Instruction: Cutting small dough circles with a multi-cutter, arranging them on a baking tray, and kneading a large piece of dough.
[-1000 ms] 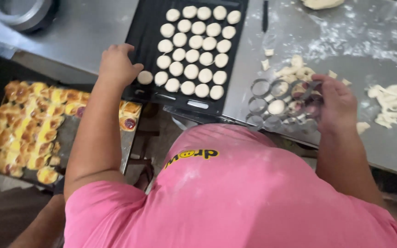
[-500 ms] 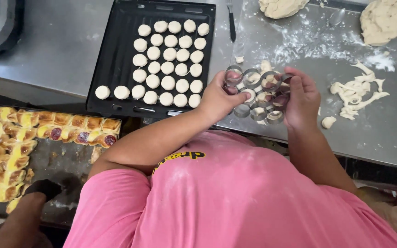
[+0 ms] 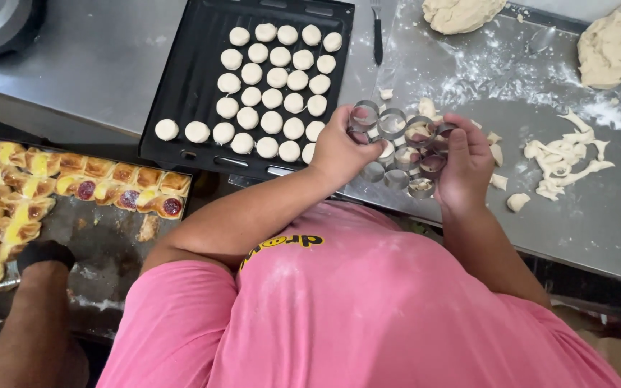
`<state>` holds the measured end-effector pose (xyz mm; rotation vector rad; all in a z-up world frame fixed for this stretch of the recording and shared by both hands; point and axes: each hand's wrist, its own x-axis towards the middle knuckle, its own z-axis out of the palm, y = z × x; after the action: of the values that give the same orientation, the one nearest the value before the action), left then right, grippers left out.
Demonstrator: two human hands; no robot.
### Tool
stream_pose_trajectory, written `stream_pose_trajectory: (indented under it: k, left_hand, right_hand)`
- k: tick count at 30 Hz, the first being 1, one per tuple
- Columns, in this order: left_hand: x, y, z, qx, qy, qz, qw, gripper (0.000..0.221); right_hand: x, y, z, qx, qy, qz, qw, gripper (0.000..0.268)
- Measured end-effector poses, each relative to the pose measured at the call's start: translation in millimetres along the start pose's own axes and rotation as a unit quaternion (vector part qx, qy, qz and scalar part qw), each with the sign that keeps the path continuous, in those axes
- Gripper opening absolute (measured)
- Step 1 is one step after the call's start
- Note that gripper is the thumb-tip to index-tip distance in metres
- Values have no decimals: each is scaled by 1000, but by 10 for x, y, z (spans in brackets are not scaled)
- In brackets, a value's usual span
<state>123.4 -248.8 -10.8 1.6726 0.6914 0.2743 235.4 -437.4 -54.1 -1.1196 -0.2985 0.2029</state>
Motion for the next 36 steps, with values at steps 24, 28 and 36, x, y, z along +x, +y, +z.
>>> stream_pose_trajectory:
  k: [24, 28, 36]
  left_hand:
    - [108, -553, -389, -335, -333, -160, 867, 18]
    - [13, -259, -458, -344, -352, -180, 851, 17]
    - [-59, -80, -417, -327, -372, -185, 849, 12]
  right_hand:
    - [-88, -103, 253, 48, -2, 187, 981, 26]
    - [3, 59, 42, 27, -16, 190, 981, 28]
    - [96, 239, -206, 15, -10, 222, 975, 28]
